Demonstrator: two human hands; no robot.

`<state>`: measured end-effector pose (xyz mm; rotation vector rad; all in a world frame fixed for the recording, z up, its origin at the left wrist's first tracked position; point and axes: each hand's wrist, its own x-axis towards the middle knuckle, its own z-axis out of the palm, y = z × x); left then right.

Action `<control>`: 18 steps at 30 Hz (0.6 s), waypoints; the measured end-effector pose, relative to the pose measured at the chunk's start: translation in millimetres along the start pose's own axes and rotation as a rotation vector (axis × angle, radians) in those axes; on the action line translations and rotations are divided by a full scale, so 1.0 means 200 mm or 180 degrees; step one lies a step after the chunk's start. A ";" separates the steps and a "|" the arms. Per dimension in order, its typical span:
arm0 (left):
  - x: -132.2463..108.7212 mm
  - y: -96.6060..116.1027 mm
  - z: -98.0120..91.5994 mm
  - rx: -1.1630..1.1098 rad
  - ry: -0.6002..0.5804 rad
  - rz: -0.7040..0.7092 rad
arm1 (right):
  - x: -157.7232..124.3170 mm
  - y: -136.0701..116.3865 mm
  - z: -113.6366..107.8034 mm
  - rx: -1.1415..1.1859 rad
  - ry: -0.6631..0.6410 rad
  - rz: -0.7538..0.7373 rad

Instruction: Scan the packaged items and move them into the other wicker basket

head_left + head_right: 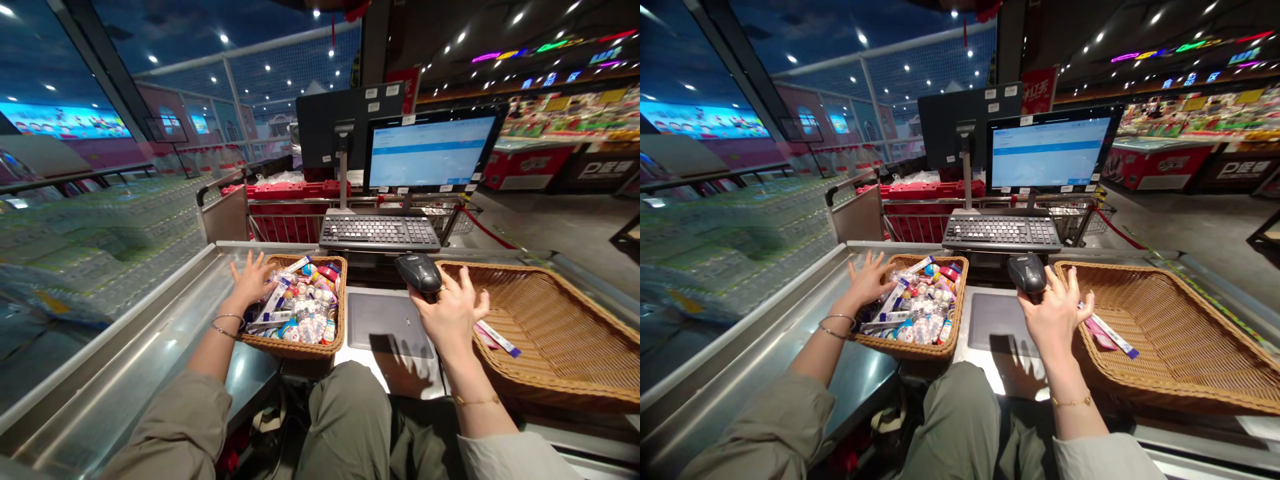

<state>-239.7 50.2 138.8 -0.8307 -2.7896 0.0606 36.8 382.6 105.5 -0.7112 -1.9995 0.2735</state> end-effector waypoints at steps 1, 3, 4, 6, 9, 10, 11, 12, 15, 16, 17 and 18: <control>0.00 0.00 0.01 -0.0005 -0.0056 0.0015 | 0.00 0.00 0.00 -0.0021 -0.0004 -0.0005; 0.01 0.00 0.02 -0.0001 -0.0107 0.0068 | 0.00 0.00 0.01 -0.0049 -0.0009 -0.0017; 0.03 0.00 0.02 0.0008 -0.0101 0.0096 | -0.01 0.01 0.01 -0.0055 -0.0010 -0.0023; 0.05 0.00 0.04 0.0021 -0.0053 0.0148 | -0.01 0.01 0.02 -0.0059 -0.0019 -0.0031; 0.07 0.00 0.05 0.0026 0.0055 0.0218 | -0.01 0.02 0.02 -0.0064 -0.0023 -0.0045; 0.08 0.00 0.06 0.0035 0.0088 0.0259 | -0.01 0.02 0.02 -0.0071 -0.0018 -0.0054; 0.08 0.00 0.05 0.0048 0.0117 0.0312 | -0.02 0.02 0.02 -0.0083 -0.0015 -0.0063; 0.08 0.00 0.05 0.0062 0.0141 0.0375 | -0.02 0.03 0.02 -0.0096 -0.0015 -0.0070; 0.09 0.01 0.01 0.0083 0.0197 0.0504 | -0.02 0.03 0.02 -0.0113 -0.0023 -0.0077; 0.09 0.02 -0.01 0.0080 0.0225 0.0510 | -0.02 0.03 0.02 -0.0103 -0.0022 -0.0077; 0.10 0.02 -0.03 0.0067 0.0268 0.0498 | -0.02 0.03 0.02 -0.0086 -0.0023 -0.0077; 0.10 0.03 -0.05 0.0042 0.0328 0.0479 | -0.02 0.03 0.02 -0.0067 -0.0018 -0.0071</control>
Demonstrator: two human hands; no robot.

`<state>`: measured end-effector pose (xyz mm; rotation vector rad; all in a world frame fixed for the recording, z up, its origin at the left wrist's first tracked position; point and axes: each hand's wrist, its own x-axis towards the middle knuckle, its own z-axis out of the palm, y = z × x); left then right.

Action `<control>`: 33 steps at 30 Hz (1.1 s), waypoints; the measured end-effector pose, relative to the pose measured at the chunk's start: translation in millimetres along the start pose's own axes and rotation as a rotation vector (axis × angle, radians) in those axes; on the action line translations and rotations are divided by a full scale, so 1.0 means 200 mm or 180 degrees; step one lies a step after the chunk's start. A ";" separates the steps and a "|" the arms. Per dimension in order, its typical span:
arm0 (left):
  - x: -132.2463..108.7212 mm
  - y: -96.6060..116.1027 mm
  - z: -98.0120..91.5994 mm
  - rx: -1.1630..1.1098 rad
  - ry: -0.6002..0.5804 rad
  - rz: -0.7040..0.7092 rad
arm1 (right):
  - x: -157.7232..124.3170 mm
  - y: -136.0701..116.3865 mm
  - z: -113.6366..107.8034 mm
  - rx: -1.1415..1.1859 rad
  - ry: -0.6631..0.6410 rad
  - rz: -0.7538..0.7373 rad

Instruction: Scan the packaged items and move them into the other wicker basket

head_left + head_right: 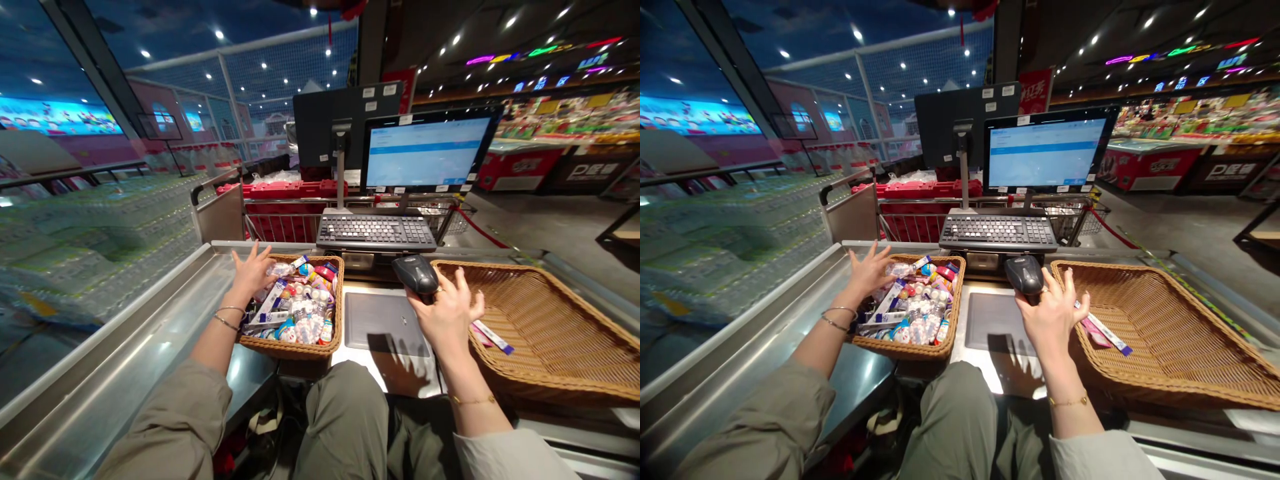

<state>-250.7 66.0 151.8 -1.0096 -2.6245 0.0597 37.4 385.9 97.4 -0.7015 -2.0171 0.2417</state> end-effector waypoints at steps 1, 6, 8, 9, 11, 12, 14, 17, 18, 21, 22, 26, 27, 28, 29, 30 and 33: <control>0.01 0.01 -0.02 -0.0030 0.0079 -0.0021 | 0.00 0.00 0.00 0.0018 0.0006 0.0013; 0.07 0.12 -0.08 -0.0251 0.0478 -0.0095 | 0.00 0.00 -0.02 0.0057 -0.0002 0.0065; 0.10 0.20 -0.09 -0.0341 0.0565 -0.0065 | 0.00 -0.01 -0.03 0.0048 -0.0022 0.0055; 0.11 0.25 -0.10 -0.0387 0.0604 -0.0031 | 0.00 -0.02 -0.03 0.0042 -0.0031 0.0049; 0.14 0.35 -0.11 -0.0488 0.0651 0.0052 | 0.00 -0.02 -0.04 0.0034 -0.0047 0.0038; 0.15 0.40 -0.11 -0.0540 0.0653 0.0089 | 0.00 -0.03 -0.05 0.0033 -0.0050 0.0038; 0.17 0.51 -0.12 -0.0637 0.0646 0.0165 | 0.00 -0.03 -0.06 0.0037 -0.0041 0.0045; 0.20 0.66 -0.12 -0.0747 0.0687 0.0214 | 0.00 -0.02 -0.07 0.0042 -0.0052 0.0038; 0.21 0.71 -0.12 -0.0778 0.0704 0.0232 | 0.00 -0.02 -0.08 0.0037 -0.0056 0.0030; 0.24 0.84 -0.11 -0.0881 0.0734 0.0287 | 0.00 -0.01 -0.09 0.0008 -0.0066 -0.0012; 0.25 0.88 -0.12 -0.0917 0.0737 0.0302 | 0.00 -0.01 -0.09 0.0002 -0.0076 -0.0038; 0.26 1.03 -0.12 -0.1039 0.0770 0.0397 | 0.00 -0.02 -0.11 -0.0021 -0.0100 -0.0121; 0.26 1.06 -0.11 -0.1058 0.0785 0.0427 | 0.01 -0.02 -0.11 -0.0029 -0.0099 -0.0123; 0.27 1.09 -0.11 -0.1072 0.0797 0.0457 | 0.01 -0.03 -0.11 -0.0037 -0.0105 -0.0121; 0.27 1.11 -0.11 -0.1084 0.0801 0.0485 | 0.01 -0.03 -0.11 -0.0043 -0.0124 -0.0123; 0.27 1.14 -0.11 -0.1094 0.0799 0.0509 | 0.01 -0.03 -0.12 -0.0046 -0.0145 -0.0123; 0.27 1.19 -0.10 -0.1119 0.0754 0.0558 | 0.00 -0.04 -0.13 -0.0046 -0.0217 -0.0130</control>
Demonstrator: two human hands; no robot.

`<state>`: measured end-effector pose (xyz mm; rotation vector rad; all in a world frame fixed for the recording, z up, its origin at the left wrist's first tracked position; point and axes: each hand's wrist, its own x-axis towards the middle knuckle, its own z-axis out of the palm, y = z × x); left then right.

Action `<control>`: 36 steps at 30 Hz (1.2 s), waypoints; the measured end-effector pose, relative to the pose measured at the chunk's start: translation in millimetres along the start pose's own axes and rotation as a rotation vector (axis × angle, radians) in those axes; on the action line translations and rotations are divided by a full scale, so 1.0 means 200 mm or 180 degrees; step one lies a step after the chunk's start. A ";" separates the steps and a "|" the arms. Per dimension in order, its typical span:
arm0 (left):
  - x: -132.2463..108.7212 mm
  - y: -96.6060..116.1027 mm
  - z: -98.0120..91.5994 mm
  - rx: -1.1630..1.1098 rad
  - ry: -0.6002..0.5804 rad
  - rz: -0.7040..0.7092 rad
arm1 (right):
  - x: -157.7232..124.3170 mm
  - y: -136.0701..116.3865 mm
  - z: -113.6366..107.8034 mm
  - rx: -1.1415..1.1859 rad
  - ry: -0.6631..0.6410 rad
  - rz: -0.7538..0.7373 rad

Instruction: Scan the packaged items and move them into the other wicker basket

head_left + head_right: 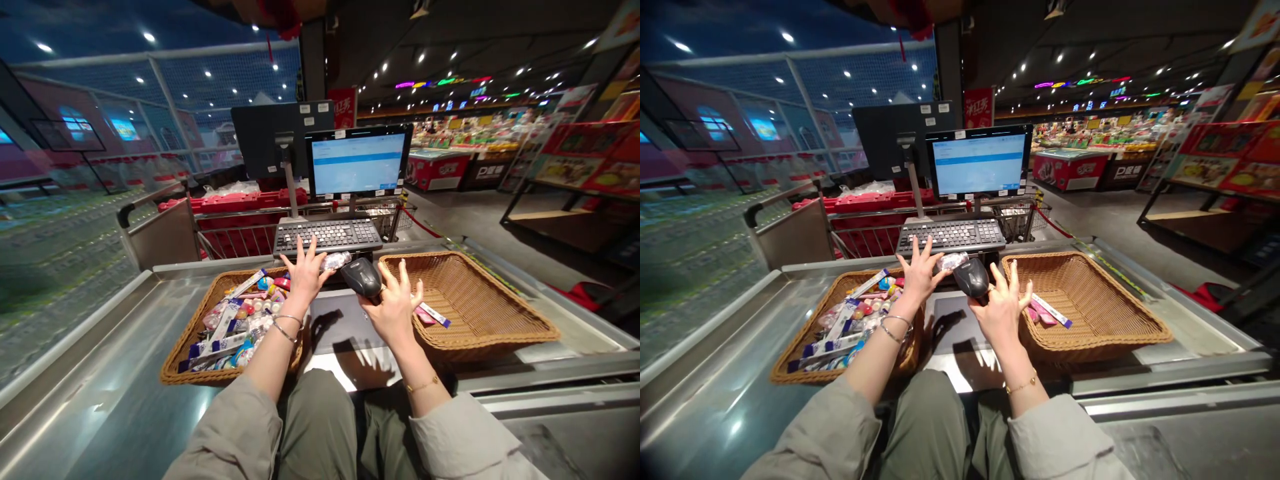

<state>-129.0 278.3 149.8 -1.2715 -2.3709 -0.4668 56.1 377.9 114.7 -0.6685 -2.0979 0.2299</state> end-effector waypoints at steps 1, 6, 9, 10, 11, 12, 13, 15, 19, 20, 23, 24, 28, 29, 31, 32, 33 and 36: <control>0.00 0.01 0.00 -0.0009 -0.0008 0.0005 | 0.00 0.00 0.00 0.0002 -0.0011 -0.0001; 0.01 0.05 0.01 -0.0049 -0.0046 0.0046 | -0.01 -0.01 -0.01 0.0031 -0.0028 -0.0021; 0.01 0.07 0.00 -0.0059 -0.0084 0.0044 | -0.01 -0.01 -0.01 0.0059 -0.0030 -0.0030; 0.01 0.07 0.00 -0.0063 -0.0089 0.0046 | -0.01 -0.01 -0.01 0.0068 -0.0029 -0.0030; 0.01 0.07 0.00 -0.0067 -0.0088 0.0046 | -0.01 -0.01 -0.01 0.0075 -0.0031 -0.0031; 0.02 0.07 -0.01 -0.0072 -0.0086 0.0044 | -0.01 -0.01 -0.01 0.0080 -0.0032 -0.0032; 0.02 0.08 -0.01 -0.0080 -0.0083 0.0040 | -0.01 -0.01 -0.01 0.0082 -0.0027 -0.0034; 0.02 0.08 -0.01 -0.0095 -0.0079 0.0030 | -0.01 -0.01 -0.01 0.0079 -0.0013 -0.0041; 0.02 0.07 0.00 -0.0099 -0.0073 0.0028 | -0.01 -0.01 0.00 0.0084 0.0021 -0.0081; 0.02 0.07 0.01 -0.0095 -0.0070 0.0031 | -0.01 -0.01 0.00 0.0091 0.0027 -0.0090; 0.03 0.06 0.02 -0.0082 -0.0058 0.0031 | -0.01 -0.01 0.00 0.0105 0.0012 -0.0104; 0.03 0.06 0.02 -0.0078 -0.0055 0.0033 | -0.01 -0.01 -0.01 0.0109 0.0002 -0.0103; 0.03 0.06 0.02 -0.0065 -0.0057 0.0051 | -0.02 -0.01 -0.01 0.0123 0.0009 -0.0112; 0.03 0.07 0.02 -0.0068 -0.0056 0.0054 | -0.02 -0.01 -0.01 0.0124 0.0014 -0.0120; 0.03 0.07 0.01 -0.0084 -0.0054 0.0057 | -0.02 -0.01 -0.01 0.0122 0.0019 -0.0130; 0.03 0.07 0.01 -0.0095 -0.0053 0.0056 | -0.02 -0.01 -0.01 0.0121 0.0018 -0.0130; 0.03 0.07 0.01 -0.0105 -0.0054 0.0051 | -0.01 -0.01 -0.01 0.0117 0.0015 -0.0132; 0.03 0.07 0.01 -0.0112 -0.0065 0.0031 | -0.01 -0.01 -0.02 0.0100 0.0019 -0.0145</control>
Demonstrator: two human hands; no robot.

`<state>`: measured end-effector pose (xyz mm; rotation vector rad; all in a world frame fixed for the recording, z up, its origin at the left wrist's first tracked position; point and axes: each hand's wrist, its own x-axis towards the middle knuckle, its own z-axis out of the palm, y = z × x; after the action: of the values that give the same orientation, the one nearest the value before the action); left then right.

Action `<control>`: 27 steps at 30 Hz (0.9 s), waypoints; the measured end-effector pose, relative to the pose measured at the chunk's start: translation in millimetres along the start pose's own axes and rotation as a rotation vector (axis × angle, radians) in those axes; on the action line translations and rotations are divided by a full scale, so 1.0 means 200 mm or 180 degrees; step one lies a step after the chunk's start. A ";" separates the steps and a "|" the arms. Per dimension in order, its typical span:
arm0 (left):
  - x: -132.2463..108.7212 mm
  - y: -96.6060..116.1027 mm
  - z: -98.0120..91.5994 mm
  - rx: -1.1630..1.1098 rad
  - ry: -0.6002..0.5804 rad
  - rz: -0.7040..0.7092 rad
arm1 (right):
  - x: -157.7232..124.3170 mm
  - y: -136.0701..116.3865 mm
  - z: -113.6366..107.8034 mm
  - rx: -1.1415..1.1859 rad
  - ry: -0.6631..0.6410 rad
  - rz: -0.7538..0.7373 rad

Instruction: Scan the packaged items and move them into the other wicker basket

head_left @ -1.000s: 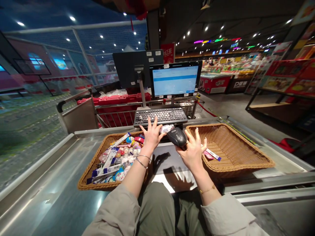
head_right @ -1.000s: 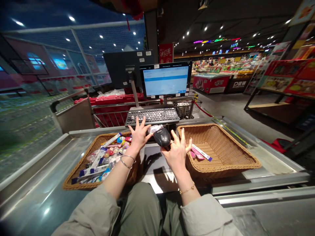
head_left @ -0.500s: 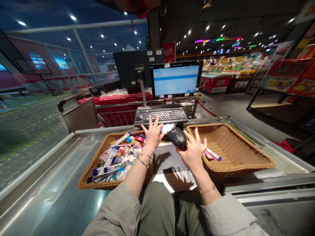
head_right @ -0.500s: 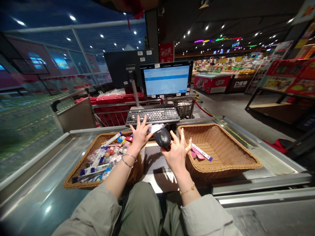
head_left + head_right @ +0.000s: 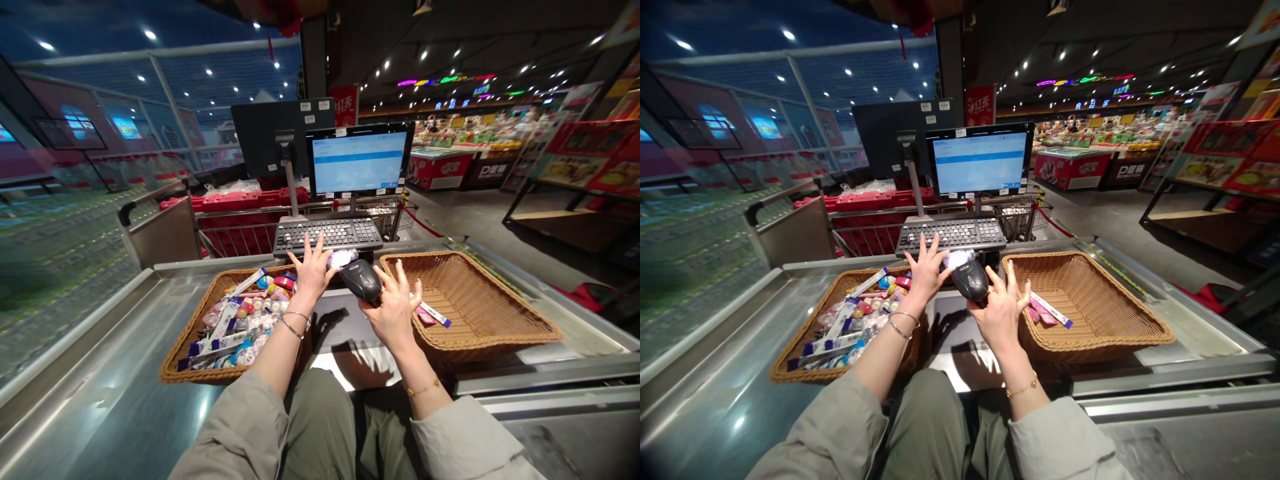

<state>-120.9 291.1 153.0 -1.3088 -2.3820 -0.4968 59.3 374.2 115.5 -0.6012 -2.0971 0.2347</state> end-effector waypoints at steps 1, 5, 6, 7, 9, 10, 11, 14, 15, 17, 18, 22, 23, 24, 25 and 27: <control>0.00 0.00 0.00 0.0006 -0.0002 -0.0003 | 0.00 0.00 0.00 -0.0004 0.0002 -0.0007; 0.00 -0.01 0.00 0.0051 0.0000 -0.0004 | 0.00 0.00 0.00 0.0019 0.0004 -0.0030; 0.00 -0.01 0.00 0.0067 0.0007 -0.0006 | -0.01 0.00 0.00 0.0033 -0.0003 -0.0036; 0.00 -0.01 0.01 0.0085 0.0020 -0.0009 | -0.01 0.00 0.00 0.0051 -0.0013 -0.0039; 0.00 -0.02 0.01 0.0120 0.0054 -0.0012 | -0.01 0.00 0.00 0.0084 -0.0047 -0.0047; 0.00 -0.02 0.02 0.0133 0.0077 -0.0017 | -0.01 0.00 0.00 0.0097 -0.0061 -0.0055; 0.00 -0.02 0.02 0.0141 0.0098 -0.0018 | -0.01 0.00 0.00 0.0105 -0.0070 -0.0066; 0.00 -0.03 0.02 0.0156 0.0156 -0.0023 | -0.01 0.00 -0.01 0.0103 -0.0078 -0.0107; 0.00 -0.03 0.02 0.0163 0.0171 -0.0024 | -0.01 0.00 -0.01 0.0093 -0.0082 -0.0120; 0.00 -0.03 0.03 0.0180 0.0187 -0.0025 | -0.01 0.00 -0.01 0.0057 -0.0087 -0.0149; 0.00 -0.03 0.03 0.0186 0.0191 -0.0026 | -0.01 0.01 -0.01 0.0030 -0.0085 -0.0162; 0.00 -0.03 0.03 0.0188 0.0213 -0.0009 | -0.02 0.01 0.00 -0.0145 -0.0084 -0.0205; 0.00 -0.03 0.03 0.0190 0.0237 0.0005 | -0.02 0.01 0.00 -0.0199 -0.0083 -0.0200; 0.00 -0.03 0.03 0.0194 0.0266 0.0025 | -0.02 0.01 -0.01 -0.0250 -0.0081 -0.0185; 0.00 -0.02 0.03 0.0198 0.0297 0.0052 | -0.02 0.01 -0.01 -0.0297 -0.0077 -0.0159; 0.00 -0.01 0.02 0.0203 0.0367 0.0120 | -0.01 0.03 -0.02 -0.0367 -0.0054 -0.0099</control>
<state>-123.0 293.4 149.3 -1.2601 -2.2564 -0.4684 65.4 377.4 114.3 -0.6361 -2.1456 0.1018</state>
